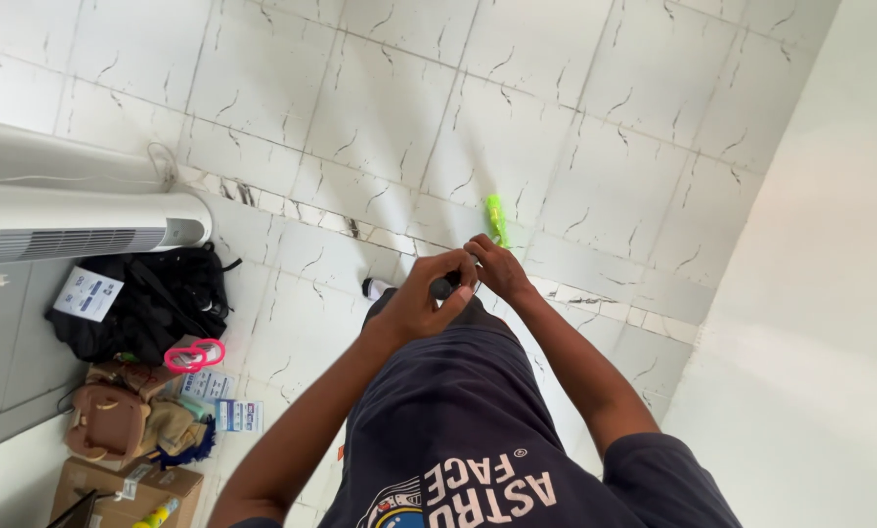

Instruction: The person sweeps the tiled floor using a broom, moving around a doorway and various objects including a rolled-up rug, a fan, and bags.

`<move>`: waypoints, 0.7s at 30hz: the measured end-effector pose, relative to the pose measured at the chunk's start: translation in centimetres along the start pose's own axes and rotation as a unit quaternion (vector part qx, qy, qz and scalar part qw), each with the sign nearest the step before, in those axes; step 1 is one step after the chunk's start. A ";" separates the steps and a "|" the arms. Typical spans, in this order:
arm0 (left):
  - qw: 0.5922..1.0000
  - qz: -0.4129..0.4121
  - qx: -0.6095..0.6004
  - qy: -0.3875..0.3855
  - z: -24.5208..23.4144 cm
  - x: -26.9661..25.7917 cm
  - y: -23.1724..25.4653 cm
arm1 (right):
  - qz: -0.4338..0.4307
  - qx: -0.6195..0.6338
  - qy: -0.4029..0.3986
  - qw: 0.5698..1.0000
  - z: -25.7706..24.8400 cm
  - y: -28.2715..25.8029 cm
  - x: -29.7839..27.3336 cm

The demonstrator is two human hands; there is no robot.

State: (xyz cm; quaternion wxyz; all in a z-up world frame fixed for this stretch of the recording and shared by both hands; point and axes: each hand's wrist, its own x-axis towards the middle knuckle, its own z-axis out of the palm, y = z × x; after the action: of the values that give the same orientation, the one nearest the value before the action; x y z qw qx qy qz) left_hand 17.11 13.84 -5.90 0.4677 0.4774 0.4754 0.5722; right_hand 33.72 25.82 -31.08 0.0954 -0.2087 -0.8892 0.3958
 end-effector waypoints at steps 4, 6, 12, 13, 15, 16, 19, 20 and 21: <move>1.000 0.004 0.014 0.023 1.8 -0.3 -2.0 | 0.007 0.002 0.003 1.000 0.5 1.5 -0.5; 0.997 -0.026 0.056 0.043 2.5 -0.6 -3.1 | 0.020 -0.005 0.000 1.000 0.7 2.1 -1.1; 0.997 -0.021 0.076 -0.010 4.2 1.4 -4.7 | 0.088 -0.015 0.025 0.996 -1.7 1.8 -1.7; 0.996 -0.013 0.090 -0.023 4.5 2.0 -4.8 | 0.128 -0.004 0.034 0.991 -1.8 1.7 -2.0; 0.992 0.001 0.118 -0.051 4.8 3.3 -4.9 | 0.095 -0.008 0.084 0.992 -1.3 2.9 -2.4; 0.992 0.016 0.113 -0.057 4.8 4.0 -5.0 | 0.021 -0.022 0.125 0.992 -0.8 4.0 -2.4; 0.995 0.023 0.070 -0.066 3.1 6.0 -5.1 | -0.121 0.188 0.142 0.964 -0.1 8.3 -2.4; 0.997 -0.002 0.041 -0.059 2.0 6.5 -5.2 | -0.152 0.297 0.130 0.934 0.4 9.2 -2.2; 0.998 -0.020 0.015 -0.057 0.9 7.4 -5.4 | -0.023 0.384 0.116 0.916 0.8 9.9 -1.3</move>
State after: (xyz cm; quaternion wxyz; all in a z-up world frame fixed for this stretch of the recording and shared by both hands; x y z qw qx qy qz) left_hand 17.60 21.88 -10.44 0.4981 0.5064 0.4666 0.5271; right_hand 37.48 30.61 -38.97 0.2794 -0.1800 -0.6564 0.6773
